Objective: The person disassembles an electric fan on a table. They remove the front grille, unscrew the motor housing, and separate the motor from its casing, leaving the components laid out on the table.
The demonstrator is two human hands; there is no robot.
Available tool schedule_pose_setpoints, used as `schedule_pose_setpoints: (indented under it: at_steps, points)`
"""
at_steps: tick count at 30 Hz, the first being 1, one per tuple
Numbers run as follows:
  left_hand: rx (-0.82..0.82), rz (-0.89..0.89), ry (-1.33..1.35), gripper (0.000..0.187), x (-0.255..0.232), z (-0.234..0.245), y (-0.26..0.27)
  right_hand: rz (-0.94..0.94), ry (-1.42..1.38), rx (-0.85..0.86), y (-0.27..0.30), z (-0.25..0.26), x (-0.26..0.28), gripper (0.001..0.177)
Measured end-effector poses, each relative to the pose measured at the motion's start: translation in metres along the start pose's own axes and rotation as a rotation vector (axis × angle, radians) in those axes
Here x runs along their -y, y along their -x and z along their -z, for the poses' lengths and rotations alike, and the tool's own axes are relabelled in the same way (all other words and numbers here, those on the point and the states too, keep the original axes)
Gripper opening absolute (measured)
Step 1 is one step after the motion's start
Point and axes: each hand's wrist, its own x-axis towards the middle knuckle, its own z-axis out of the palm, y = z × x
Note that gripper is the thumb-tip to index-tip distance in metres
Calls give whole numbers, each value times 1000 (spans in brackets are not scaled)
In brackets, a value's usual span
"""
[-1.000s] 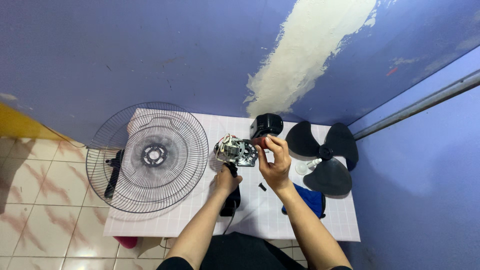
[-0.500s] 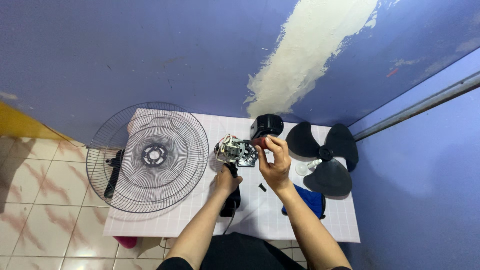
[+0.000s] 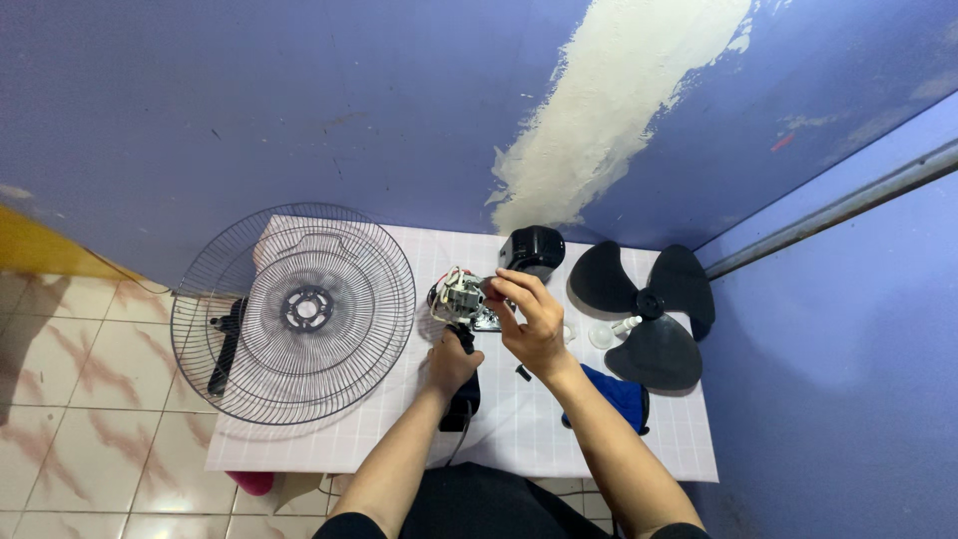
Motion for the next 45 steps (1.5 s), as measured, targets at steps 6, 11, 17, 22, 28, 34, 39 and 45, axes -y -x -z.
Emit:
schedule_pose_setpoints:
  at_steps: [6, 11, 17, 22, 28, 34, 39, 45]
  points:
    - [13, 4, -10, 72, 0, 0, -2, 13, -61, 35, 0, -1, -2, 38]
    - [-10, -21, 24, 68, 5, -6, -2, 0, -8, -31, 4, -6, -5, 40]
    - [-13, 2, -21, 71, 9, -11, -8, -1, 20, -17, -1, -2, -3, 41]
    - [-13, -3, -7, 71, 9, -12, -8, 22, -23, 18, -5, -2, -2, 38]
    - [-14, 0, -18, 72, 10, -13, -9, 17, -19, 44, -7, 0, -3, 36]
    - [-15, -30, -2, 70, 12, -13, -7, 13, -83, 151, -12, 3, 1, 33]
    - [0, -13, -21, 74, 3, -5, -1, 24, -112, 153, -16, 4, 5, 37]
    - [46, 66, -26, 74, -8, 6, 3, 4, -60, 132, -18, -2, 0, 38]
